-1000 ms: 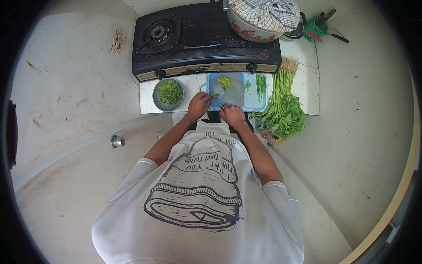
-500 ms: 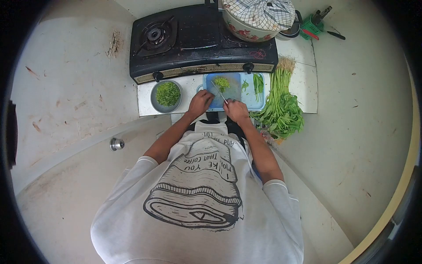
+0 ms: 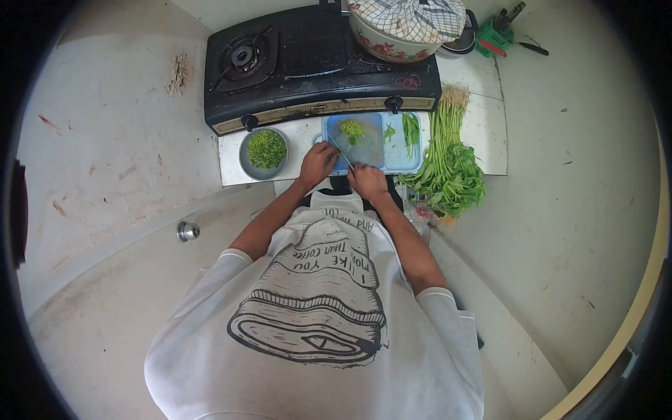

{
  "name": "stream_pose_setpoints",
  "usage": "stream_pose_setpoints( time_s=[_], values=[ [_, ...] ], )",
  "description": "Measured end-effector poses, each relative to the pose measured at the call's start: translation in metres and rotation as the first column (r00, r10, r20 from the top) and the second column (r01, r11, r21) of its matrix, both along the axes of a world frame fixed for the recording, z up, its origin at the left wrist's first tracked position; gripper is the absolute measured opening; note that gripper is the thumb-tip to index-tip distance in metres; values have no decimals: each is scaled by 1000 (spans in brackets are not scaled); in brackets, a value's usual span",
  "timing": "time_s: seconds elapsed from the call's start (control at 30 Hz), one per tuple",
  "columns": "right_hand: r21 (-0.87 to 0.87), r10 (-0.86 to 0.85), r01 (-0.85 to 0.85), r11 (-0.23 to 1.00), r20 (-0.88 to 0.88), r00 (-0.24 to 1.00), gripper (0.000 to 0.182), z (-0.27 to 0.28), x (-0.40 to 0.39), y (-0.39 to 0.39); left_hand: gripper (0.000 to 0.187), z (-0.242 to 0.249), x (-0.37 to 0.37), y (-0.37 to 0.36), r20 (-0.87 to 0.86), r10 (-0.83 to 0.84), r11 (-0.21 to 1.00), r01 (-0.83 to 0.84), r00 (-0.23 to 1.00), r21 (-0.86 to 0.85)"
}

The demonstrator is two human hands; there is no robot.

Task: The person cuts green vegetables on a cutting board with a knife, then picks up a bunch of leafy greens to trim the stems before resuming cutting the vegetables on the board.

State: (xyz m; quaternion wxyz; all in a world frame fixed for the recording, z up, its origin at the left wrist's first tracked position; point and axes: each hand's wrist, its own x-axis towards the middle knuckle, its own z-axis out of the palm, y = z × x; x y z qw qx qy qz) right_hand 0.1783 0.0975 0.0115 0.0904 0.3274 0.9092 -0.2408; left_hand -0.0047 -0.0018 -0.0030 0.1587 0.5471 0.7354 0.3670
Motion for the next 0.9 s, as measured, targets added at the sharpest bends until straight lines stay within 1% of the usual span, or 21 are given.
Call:
stream_pose_setpoints(
  time_s=[0.2, 0.37, 0.5, 0.6, 0.7, 0.9],
  values=[
    [-10, 24, -24, 1000, -43, 999, 40, 1, -11, 3, 11, 2, 1, -3, 35, 10, 1000, -10, 999, -7],
    [-8, -22, 22, 1000, -40, 999, 40, -2, -6, 2, 11, -3, 0, -3, 73, 14, 1000, -13, 997, -20],
    [-3, -36, 36, 999, -48, 998, 40, -5, -4, 6, 7, -4, -1, -2, 62, 9, 1000, -9, 998, -1],
    [2, -15, 16, 1000, -51, 999, 40, -3, -5, 5, 8, -4, -2, -1, 58, 12, 1000, -11, 998, -18],
    [-16, 7, -7, 1000, -2, 1000, 40, 4, -4, 1, 9, -1, -1, -1, 56, 13, 999, -10, 998, -43],
    [-14, 35, -35, 999, -15, 999, 40, -6, -13, 3, 8, -3, -1, 0, 38, 19, 998, -17, 999, -54]
  ],
)
